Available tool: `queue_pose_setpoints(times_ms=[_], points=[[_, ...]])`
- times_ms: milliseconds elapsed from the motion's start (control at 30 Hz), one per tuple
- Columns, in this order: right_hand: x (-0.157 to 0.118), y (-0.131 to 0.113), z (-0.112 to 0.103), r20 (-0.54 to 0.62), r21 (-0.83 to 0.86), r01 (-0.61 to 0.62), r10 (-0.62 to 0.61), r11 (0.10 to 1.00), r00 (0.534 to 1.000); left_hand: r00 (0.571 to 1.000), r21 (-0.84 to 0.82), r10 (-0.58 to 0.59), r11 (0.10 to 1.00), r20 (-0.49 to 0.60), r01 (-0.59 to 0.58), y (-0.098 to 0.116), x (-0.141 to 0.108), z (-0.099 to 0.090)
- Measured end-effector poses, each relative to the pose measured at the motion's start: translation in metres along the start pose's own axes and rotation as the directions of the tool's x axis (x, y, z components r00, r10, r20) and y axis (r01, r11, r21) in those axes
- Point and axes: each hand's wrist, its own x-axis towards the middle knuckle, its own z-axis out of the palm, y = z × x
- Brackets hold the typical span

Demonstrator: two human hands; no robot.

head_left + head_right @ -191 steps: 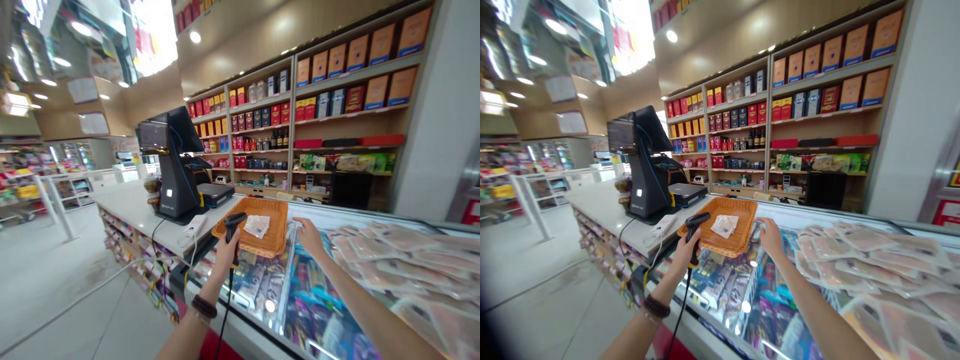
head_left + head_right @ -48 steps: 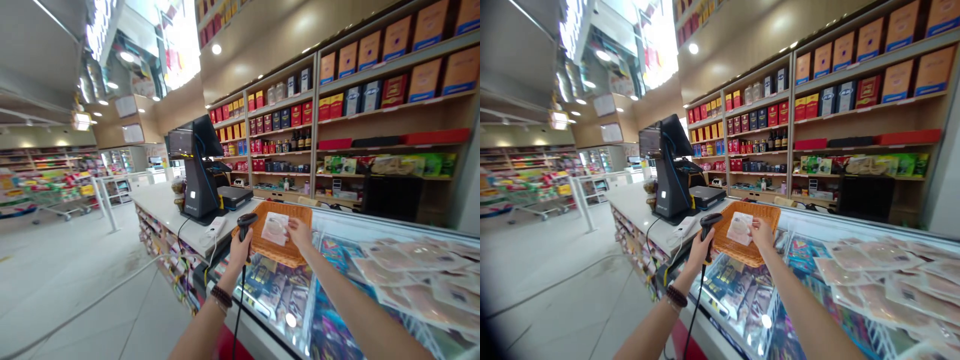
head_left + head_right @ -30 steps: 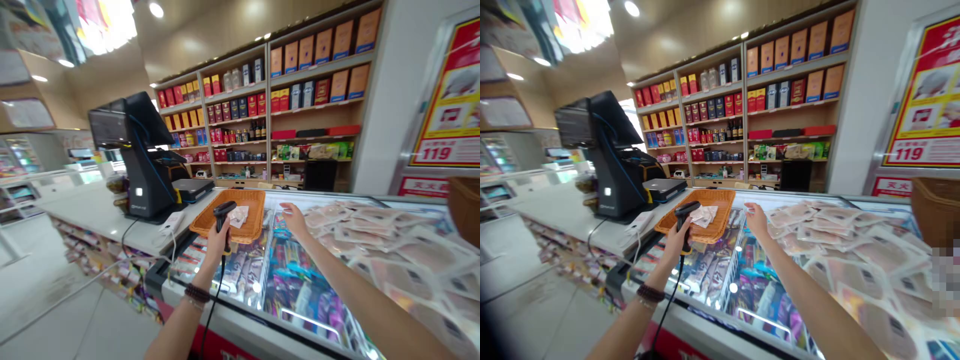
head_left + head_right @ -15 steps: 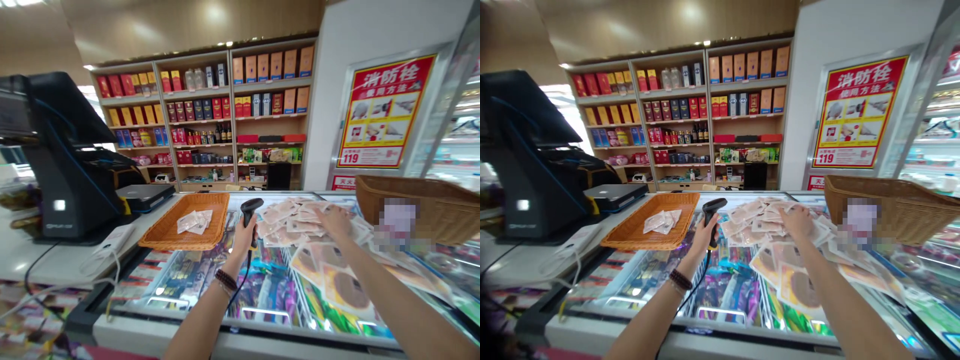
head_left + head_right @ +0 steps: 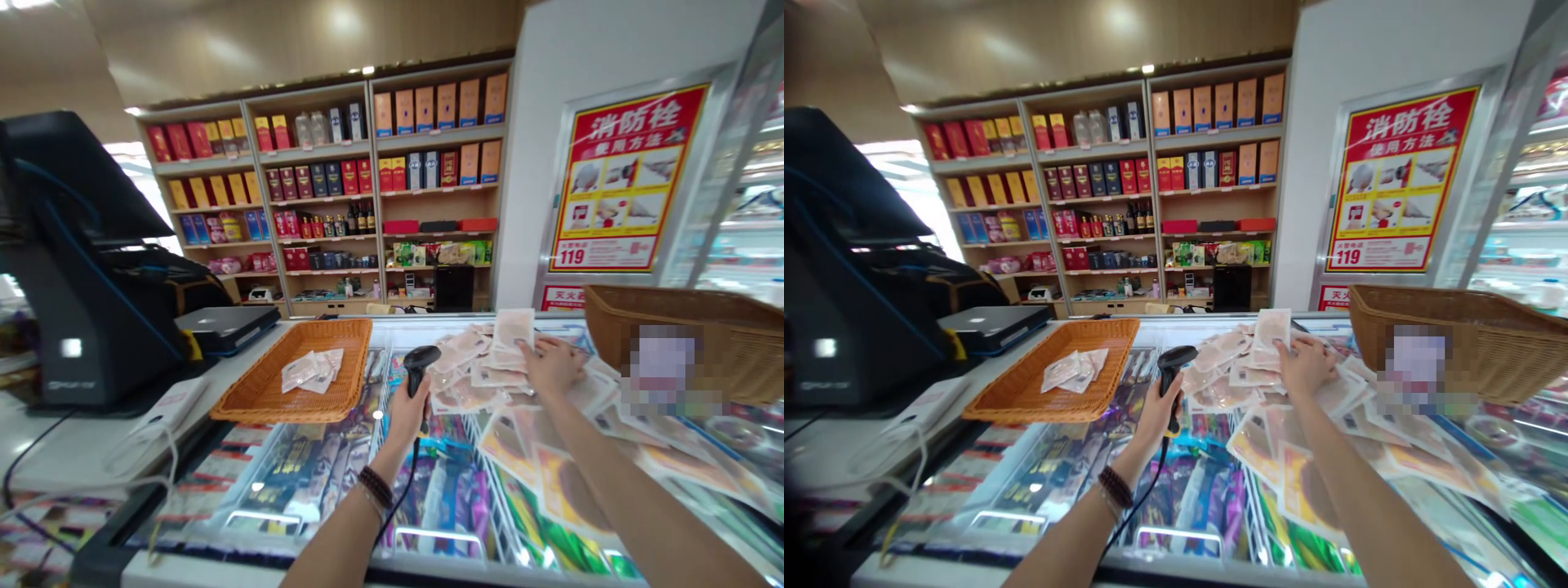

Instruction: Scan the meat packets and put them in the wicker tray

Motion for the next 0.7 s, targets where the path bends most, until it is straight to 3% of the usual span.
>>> queue_pose_setpoints(times_ms=[67, 167, 367, 567, 700], points=[[-0.009, -0.002, 0.005, -0.047, 0.103, 0.115, -0.111, 0.988, 0.993, 1.0, -0.006, 0.002, 1.0, 0.024, -0.001, 0.0, -0.001, 0.002], [-0.029, -0.009, 0.016, 0.02, 0.232, 0.193, -0.203, 0.953, 0.979, 0.999, -0.008, 0.004, 1.0, 0.041, -0.003, -0.003, -0.002, 0.005], [-0.062, -0.015, 0.033, 0.353, 0.292, 0.099, -0.204, 0.951, 0.913, 0.996, -0.017, 0.016, 1.0, 0.083, -0.014, -0.004, -0.005, 0.007], [-0.055, -0.007, 0.032, 0.452, 0.498, -0.087, -0.173, 0.863, 0.875, 0.99, -0.022, -0.028, 0.999, 0.14, 0.032, 0.008, -0.014, 0.011], [-0.057, -0.007, 0.031, 0.481, 0.521, -0.152, -0.142, 0.84, 0.865, 0.981, -0.032, -0.049, 0.998, 0.19, 0.056, 0.015, -0.02, 0.014]])
